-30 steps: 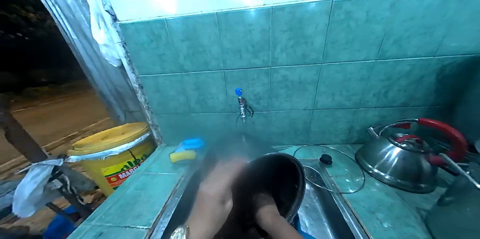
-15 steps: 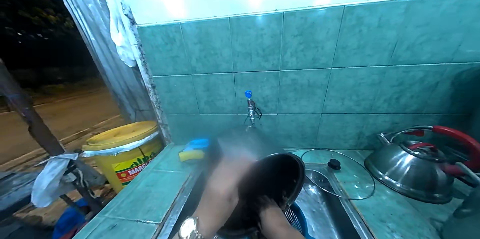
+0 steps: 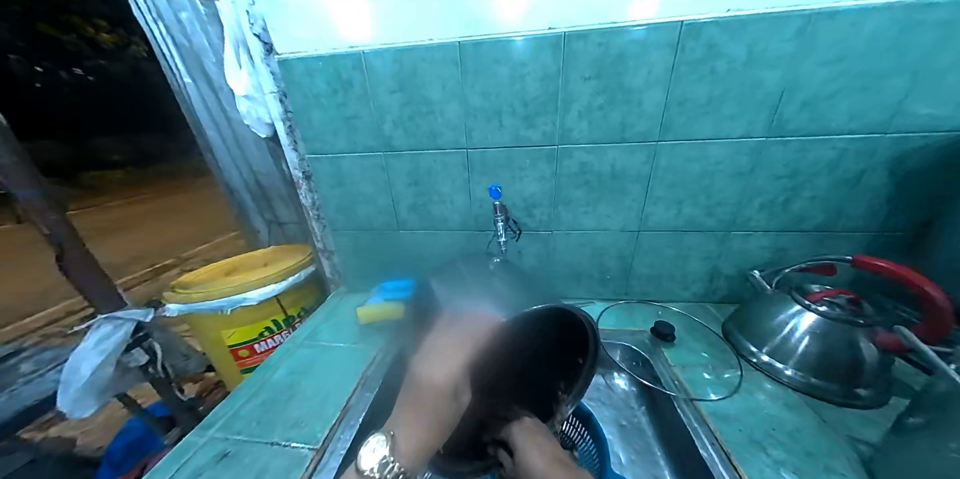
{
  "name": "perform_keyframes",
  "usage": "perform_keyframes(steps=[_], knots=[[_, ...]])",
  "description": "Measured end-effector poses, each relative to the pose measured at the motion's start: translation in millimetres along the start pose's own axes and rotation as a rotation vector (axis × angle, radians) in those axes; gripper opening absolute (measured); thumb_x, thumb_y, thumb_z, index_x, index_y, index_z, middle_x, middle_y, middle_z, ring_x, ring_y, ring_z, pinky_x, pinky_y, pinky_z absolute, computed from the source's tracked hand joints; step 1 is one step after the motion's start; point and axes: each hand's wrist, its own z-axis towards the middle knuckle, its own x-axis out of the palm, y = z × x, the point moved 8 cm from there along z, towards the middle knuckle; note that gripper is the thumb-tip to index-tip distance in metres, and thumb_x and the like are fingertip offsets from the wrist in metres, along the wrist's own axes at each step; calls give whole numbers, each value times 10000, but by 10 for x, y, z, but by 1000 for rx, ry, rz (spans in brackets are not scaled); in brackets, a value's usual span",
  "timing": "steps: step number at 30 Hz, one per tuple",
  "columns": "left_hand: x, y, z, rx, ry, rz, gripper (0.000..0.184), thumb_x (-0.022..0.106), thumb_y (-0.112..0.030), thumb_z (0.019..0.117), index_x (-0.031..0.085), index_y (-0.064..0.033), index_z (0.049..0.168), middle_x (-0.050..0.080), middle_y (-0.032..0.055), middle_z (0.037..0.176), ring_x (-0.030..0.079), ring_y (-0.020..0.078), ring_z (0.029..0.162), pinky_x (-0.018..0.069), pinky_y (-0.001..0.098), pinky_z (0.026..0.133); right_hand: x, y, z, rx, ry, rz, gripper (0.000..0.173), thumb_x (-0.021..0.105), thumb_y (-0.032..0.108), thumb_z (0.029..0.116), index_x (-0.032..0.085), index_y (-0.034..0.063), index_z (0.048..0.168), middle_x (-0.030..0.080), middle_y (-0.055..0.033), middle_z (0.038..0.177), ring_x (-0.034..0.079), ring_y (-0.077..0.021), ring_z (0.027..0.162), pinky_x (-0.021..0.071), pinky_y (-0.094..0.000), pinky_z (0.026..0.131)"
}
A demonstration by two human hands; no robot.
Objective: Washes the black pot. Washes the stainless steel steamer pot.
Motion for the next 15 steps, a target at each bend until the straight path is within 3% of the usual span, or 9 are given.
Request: perform_keyframes(steps=[2, 5, 7, 9, 10, 12, 14, 15], knots=[[-8, 48, -42, -12, -4, 3, 458, 465, 82, 880, 742, -74, 1210, 749, 48, 1211, 679, 181, 1211, 525, 413, 1087, -11, -27, -153, -11, 26, -136, 247, 587, 105, 1001, 717, 4, 1185, 677, -218, 1264, 587, -401, 1273, 429, -562, 1104], [-12, 99, -79, -35, 20, -2, 467, 462, 84, 879, 736, -75, 1223, 743, 45, 1224, 668, 180, 1228, 525, 418, 1090, -289, -174, -253, 45, -153, -277, 213, 635, 70, 939, 735, -25, 1101, 687, -222, 1224, 578, -411, 1265, 421, -569, 1085], [-9, 116, -89, -44, 29, 0, 464, 467, 80, 878, 739, -76, 1219, 741, 49, 1230, 665, 184, 1235, 528, 425, 1085, -498, -248, -225, 126, -257, -327, 277, 592, 24, 937, 720, -18, 1179, 619, -250, 1361, 490, -423, 1385, 346, -554, 1179], [-7, 136, -78, -47, 29, 22, 454, 472, 69, 884, 740, -79, 1218, 739, 48, 1236, 662, 181, 1239, 525, 425, 1088, -439, -326, -137, 175, -154, -355, 376, 509, -10, 979, 639, -31, 1331, 455, -284, 1541, 303, -444, 1517, 174, -564, 1265], [-11, 151, -71, -48, 20, 40, 451, 474, 60, 881, 741, -78, 1217, 739, 50, 1235, 664, 181, 1235, 523, 423, 1088, -336, -333, -122, 171, -77, -355, 397, 489, -16, 996, 598, -46, 1376, 420, -290, 1563, 276, -447, 1527, 152, -555, 1273], [-28, 194, -65, -57, 7, 62, 459, 473, 64, 871, 740, -71, 1219, 738, 52, 1239, 666, 183, 1232, 519, 426, 1091, -118, -277, -155, 120, -36, -344, 390, 489, -23, 1003, 592, -47, 1378, 486, -257, 1519, 383, -411, 1477, 272, -514, 1240], [-40, 238, -75, -70, -10, 72, 469, 474, 76, 855, 739, -64, 1215, 738, 46, 1239, 669, 185, 1230, 522, 423, 1087, -30, -206, -299, 126, -47, -269, 332, 501, -43, 988, 654, -64, 1282, 568, -255, 1422, 518, -413, 1362, 438, -509, 1126], [-48, 264, -88, -77, -21, 78, 473, 475, 81, 849, 741, -63, 1212, 739, 43, 1238, 669, 184, 1229, 523, 415, 1087, -15, -220, -385, 162, -33, -220, 301, 506, -20, 995, 676, -71, 1238, 593, -260, 1384, 554, -421, 1320, 458, -522, 1101]])
